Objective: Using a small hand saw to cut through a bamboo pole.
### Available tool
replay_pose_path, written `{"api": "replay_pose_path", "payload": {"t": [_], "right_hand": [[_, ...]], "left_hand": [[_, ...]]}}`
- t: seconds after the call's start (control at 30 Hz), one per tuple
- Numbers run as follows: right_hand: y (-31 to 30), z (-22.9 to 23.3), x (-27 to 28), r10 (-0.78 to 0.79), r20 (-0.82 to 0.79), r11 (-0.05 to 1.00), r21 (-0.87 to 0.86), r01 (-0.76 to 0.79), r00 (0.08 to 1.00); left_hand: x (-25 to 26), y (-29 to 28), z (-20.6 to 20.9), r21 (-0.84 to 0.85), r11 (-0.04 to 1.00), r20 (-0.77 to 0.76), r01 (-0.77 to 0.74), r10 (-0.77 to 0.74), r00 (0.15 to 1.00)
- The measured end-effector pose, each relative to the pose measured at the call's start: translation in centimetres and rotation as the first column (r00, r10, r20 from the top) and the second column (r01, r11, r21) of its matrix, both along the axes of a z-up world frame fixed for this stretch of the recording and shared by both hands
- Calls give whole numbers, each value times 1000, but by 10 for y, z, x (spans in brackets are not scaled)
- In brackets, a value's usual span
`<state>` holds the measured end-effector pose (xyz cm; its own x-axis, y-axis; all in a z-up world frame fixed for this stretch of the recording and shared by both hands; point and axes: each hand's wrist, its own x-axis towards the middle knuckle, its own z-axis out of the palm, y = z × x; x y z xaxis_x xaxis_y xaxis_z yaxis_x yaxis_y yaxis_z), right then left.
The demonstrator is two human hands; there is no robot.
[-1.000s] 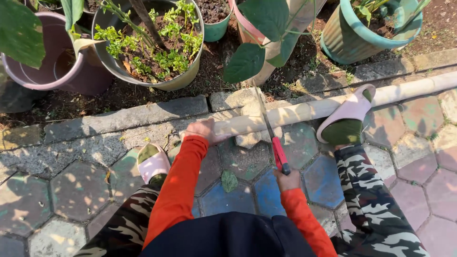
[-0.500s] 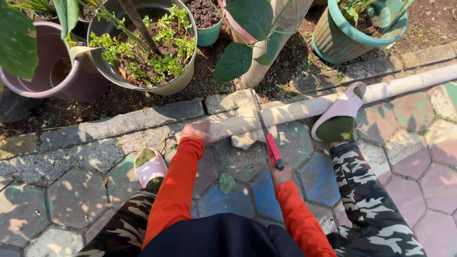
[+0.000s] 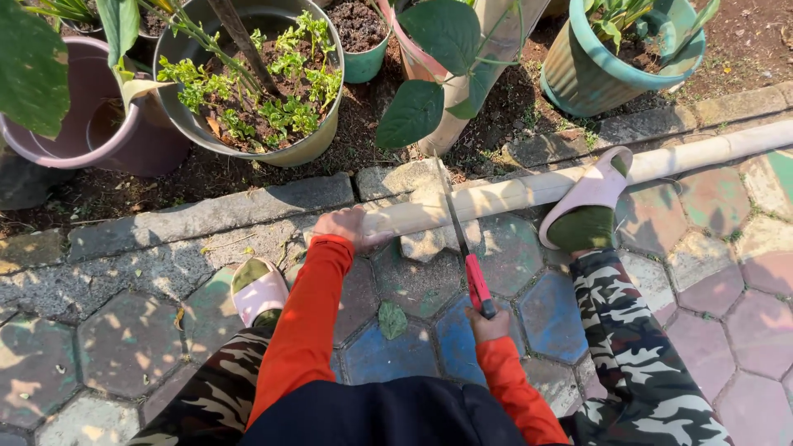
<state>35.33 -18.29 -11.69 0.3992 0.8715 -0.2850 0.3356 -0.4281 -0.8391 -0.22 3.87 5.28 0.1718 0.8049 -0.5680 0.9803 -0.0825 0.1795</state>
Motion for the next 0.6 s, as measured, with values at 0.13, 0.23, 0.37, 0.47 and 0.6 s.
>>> {"api": "replay_pose_path", "payload": {"t": [0.13, 0.23, 0.37, 0.47, 0.6], "right_hand": [[36, 40, 21, -117, -212, 981, -176, 80, 970], [54, 92, 25, -178, -350, 958, -275, 81, 920], [36, 121, 14, -29, -81, 963, -270, 6, 996], [13, 118, 1, 44, 47, 983, -180, -35, 998], [13, 85, 6, 114, 188, 992, -68, -103, 976]], "left_hand": [[-1, -8, -33, 19, 1000, 16, 15, -15, 1000], [-4, -8, -52, 275, 961, 92, -2, -24, 995], [-1, -29, -66, 553, 833, 61, -13, -26, 998], [2, -37, -56, 578, 816, -31, 25, -9, 999], [-2, -26, -57, 408, 913, -8, 0, 4, 1000]]}}
